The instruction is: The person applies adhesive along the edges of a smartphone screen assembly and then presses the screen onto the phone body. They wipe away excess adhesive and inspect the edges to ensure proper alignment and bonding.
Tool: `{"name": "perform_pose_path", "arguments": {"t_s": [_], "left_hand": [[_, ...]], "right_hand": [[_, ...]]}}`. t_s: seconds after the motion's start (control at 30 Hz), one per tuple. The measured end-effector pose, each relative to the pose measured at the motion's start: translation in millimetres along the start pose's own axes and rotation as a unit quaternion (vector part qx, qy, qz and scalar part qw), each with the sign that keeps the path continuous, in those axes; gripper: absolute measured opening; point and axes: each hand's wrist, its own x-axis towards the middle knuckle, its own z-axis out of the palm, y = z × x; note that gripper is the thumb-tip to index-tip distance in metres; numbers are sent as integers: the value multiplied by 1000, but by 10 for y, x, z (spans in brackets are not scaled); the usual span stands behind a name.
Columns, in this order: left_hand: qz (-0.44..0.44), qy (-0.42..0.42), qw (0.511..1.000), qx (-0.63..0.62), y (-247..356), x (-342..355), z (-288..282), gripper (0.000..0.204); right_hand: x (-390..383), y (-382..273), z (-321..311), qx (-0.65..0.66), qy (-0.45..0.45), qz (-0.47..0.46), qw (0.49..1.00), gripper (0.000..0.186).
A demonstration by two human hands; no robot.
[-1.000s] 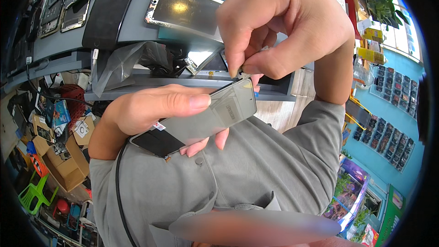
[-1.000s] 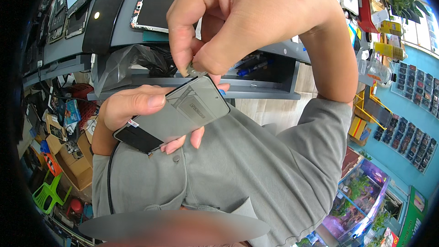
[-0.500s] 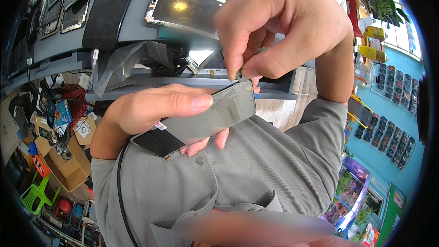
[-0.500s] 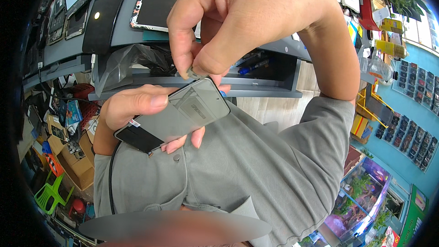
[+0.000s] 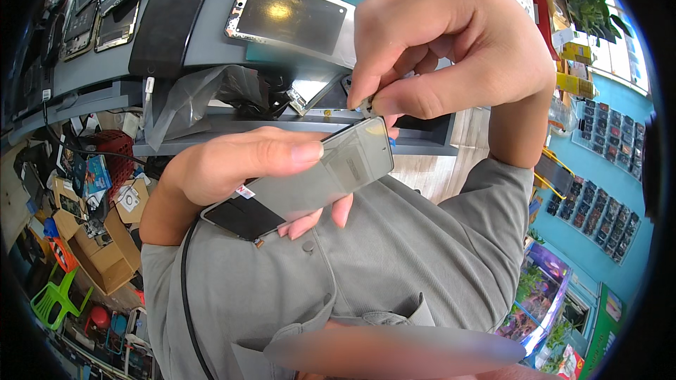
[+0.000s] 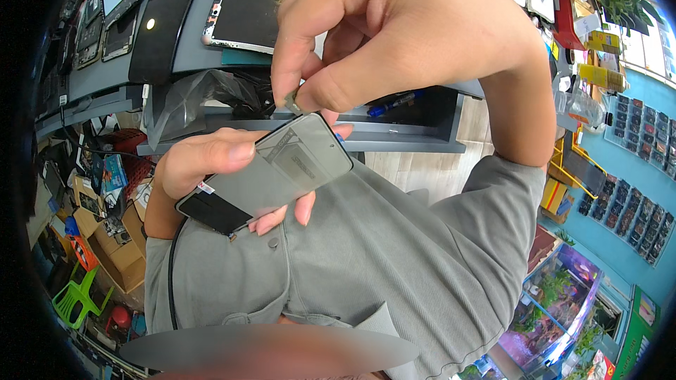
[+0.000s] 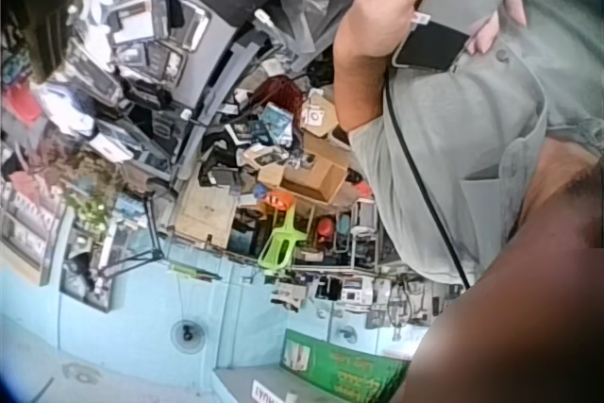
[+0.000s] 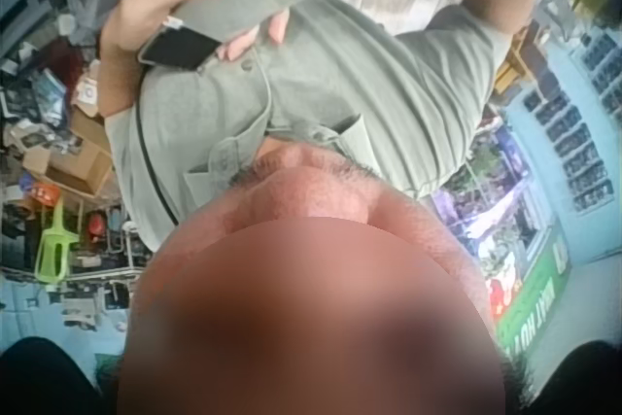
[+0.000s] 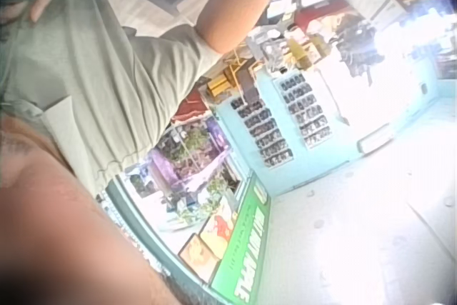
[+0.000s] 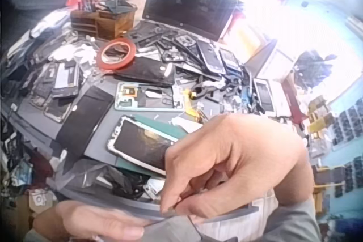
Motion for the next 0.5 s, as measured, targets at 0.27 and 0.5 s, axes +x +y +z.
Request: {"name": "perform_pose_path", "arguments": {"t_s": [0.27,0.5], "left_hand": [[27,1,1000,-4,-9,26,-12,93],[45,5,999,-21,24,20,22,64]], "right_hand": [[-60,-93,144,-34,74,32,996,14],[-92,-161,230,-27,125,76,989,16]]}}
